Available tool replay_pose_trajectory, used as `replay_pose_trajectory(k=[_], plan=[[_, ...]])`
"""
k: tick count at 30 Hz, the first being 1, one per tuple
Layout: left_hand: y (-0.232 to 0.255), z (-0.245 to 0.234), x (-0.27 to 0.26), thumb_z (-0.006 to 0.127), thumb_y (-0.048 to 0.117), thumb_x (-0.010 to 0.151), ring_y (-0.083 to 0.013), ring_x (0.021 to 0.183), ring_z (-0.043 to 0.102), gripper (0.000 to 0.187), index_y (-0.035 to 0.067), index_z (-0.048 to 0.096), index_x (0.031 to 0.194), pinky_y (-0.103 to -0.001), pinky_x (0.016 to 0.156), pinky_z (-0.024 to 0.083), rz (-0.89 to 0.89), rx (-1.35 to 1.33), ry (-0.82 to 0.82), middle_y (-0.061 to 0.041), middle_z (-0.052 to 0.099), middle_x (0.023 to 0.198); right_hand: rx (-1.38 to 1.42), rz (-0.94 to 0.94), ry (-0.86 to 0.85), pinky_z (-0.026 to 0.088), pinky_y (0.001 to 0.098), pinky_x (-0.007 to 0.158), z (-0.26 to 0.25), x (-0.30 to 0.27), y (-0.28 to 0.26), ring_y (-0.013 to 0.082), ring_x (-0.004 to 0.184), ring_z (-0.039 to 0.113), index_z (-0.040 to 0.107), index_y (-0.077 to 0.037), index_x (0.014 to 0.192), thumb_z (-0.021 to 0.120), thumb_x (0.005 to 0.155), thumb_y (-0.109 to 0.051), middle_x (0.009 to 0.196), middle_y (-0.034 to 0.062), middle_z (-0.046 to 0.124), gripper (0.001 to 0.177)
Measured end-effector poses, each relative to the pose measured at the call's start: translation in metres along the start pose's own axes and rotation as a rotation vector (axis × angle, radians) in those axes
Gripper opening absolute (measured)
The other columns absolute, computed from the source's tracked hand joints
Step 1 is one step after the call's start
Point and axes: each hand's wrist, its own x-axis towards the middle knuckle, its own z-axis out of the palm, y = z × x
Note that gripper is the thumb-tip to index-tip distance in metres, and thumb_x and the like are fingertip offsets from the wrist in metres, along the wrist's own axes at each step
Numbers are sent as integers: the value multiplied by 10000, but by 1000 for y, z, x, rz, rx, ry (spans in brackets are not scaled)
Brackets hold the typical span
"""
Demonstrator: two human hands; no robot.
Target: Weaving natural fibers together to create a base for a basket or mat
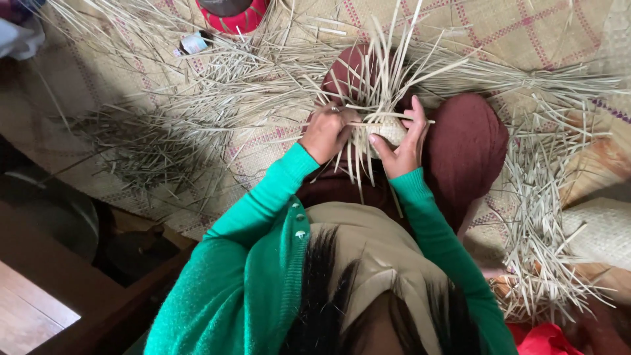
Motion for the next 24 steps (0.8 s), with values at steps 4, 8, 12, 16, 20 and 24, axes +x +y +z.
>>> replay_pose_trajectory(k=[4, 8, 12, 16, 20, 24], plan=[[12, -5, -5, 598, 78, 675, -344, 784, 576, 180, 73, 598, 855, -433, 709, 479, -28, -181, -15, -105, 650, 807, -1, 3, 6, 383, 456, 899, 0, -1, 4, 388, 963, 428, 183, -80, 1364, 779, 691, -117, 1098, 221, 368, 900], [6, 3, -13, 559, 196, 793, -357, 782, 578, 194, 56, 492, 910, -466, 735, 453, -123, -160, -2, -145, 632, 755, -3, 32, -10, 380, 457, 911, 1, -1, 3, 382, 985, 426, 184, -108, 1368, 789, 686, -139, 1115, 205, 361, 913], [8, 7, -15, 585, 212, 804, -249, 715, 627, 115, 103, 549, 817, -339, 799, 413, -158, 97, 73, -65, 659, 717, -13, 48, -18, 377, 470, 914, 3, -1, 5, 385, 997, 428, 183, -118, 1372, 790, 679, -152, 1125, 208, 359, 922], [8, 11, -15, 645, 227, 742, -306, 772, 576, 146, 83, 628, 721, -369, 761, 434, -278, 14, 135, -78, 655, 711, -5, 37, -19, 373, 469, 920, 2, 0, 0, 380, 999, 424, 191, -116, 1371, 790, 681, -178, 1131, 207, 356, 916], [-4, 18, -14, 660, 206, 697, -275, 774, 624, 64, 178, 673, 754, -354, 723, 472, -633, -374, -31, -52, 655, 727, 37, 72, -13, 387, 485, 893, 2, -2, 5, 391, 997, 425, 196, -124, 1371, 791, 666, -112, 1137, 205, 343, 923], [-16, 29, -18, 649, 151, 692, -195, 696, 622, 77, 153, 679, 762, -291, 703, 470, -671, -571, -35, -64, 644, 674, 176, 151, 44, 407, 487, 892, -5, 2, 14, 380, 1034, 416, 134, -201, 1387, 856, 608, -106, 1186, 188, 276, 1066]])
